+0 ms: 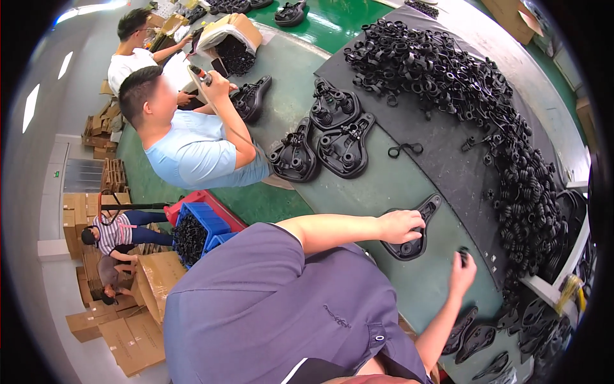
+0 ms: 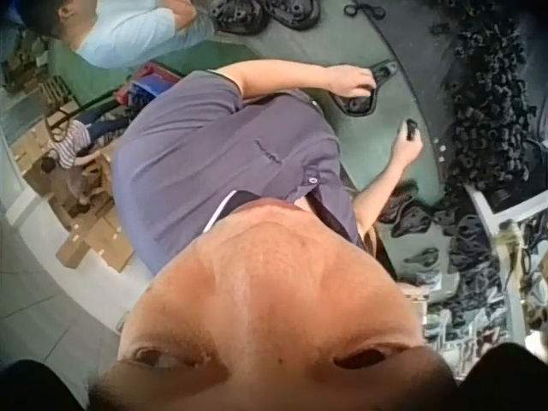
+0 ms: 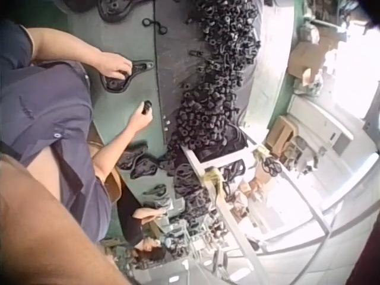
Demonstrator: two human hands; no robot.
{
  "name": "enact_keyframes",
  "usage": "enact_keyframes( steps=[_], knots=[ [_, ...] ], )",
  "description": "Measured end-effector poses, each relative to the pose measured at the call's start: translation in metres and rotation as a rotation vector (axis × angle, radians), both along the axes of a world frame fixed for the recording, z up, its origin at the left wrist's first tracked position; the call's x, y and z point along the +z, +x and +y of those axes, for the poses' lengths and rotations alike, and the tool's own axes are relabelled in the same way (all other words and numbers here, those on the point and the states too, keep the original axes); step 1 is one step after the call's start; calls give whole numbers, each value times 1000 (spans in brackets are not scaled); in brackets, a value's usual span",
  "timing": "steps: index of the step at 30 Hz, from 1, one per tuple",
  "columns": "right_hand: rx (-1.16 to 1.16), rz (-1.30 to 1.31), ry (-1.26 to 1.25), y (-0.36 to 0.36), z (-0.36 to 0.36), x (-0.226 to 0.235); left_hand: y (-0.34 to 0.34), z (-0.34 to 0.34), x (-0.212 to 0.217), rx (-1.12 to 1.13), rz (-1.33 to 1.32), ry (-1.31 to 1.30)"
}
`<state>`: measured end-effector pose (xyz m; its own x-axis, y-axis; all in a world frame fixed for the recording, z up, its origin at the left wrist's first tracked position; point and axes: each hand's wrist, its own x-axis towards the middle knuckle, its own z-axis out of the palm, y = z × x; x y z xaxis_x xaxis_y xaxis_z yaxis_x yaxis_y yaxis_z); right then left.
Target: Assembling components onto bicycle seat bases and organizing them into large shipping containers.
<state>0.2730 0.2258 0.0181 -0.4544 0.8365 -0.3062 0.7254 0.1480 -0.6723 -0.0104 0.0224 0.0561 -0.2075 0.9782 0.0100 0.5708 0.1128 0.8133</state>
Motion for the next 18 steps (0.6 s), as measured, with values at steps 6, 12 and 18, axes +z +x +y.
enact_keyframes(
  steps=[6,12,18],
  knots=[
    [278,180,237,-86,-132,80,24,-3,26,61,-366,-137],
    [136,273,194,-91,-146,68,-5,-47,-7,145,-641,-72],
    [171,266,182,-78,-162,52,-13,-69,3,36,-57,-109]
  ],
)
